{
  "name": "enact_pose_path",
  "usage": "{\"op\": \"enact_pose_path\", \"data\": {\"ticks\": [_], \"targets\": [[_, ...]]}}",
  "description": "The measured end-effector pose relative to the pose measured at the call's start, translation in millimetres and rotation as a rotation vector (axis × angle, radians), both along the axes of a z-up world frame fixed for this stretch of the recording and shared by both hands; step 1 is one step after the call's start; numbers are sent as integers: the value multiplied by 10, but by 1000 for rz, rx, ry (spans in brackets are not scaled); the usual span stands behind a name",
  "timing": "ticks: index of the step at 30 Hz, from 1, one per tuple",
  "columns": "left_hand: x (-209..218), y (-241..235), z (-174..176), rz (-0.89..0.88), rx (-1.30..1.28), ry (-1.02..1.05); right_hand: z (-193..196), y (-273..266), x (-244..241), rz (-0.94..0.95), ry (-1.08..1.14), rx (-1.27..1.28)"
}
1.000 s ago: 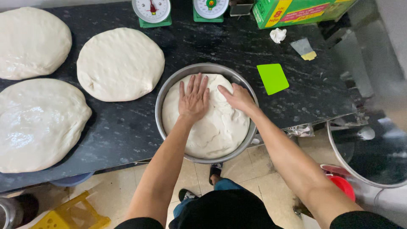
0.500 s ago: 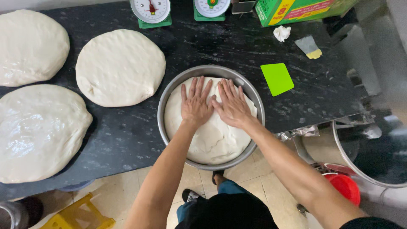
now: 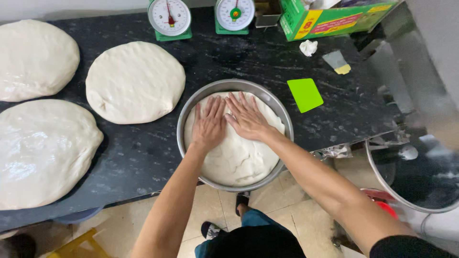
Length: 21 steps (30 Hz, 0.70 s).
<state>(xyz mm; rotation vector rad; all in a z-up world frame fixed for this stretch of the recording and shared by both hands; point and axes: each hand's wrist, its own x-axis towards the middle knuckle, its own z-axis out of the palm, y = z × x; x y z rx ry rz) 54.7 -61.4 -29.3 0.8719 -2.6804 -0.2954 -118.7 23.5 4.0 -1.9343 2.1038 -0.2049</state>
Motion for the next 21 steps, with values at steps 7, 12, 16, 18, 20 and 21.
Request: {"op": "enact_pose_path", "data": {"ticks": [7,12,16,18,20,21], "targets": [[8,1,-7,5,75,-99,136,-261,160,-87,115,187],[112,52,71,107,226,306,339,-373,112,-58,-98,227],[218,246,-93,245,69,71,-29,-355,357,92,66,-35],[228,196,-101,252,94,56,-80,-501,365,77,65,2],[205,256,-95,261,110,46,-29,-525,252,47,62,110],[205,297,-93,258,128,38,27,-503,153,72,-147,112]]}}
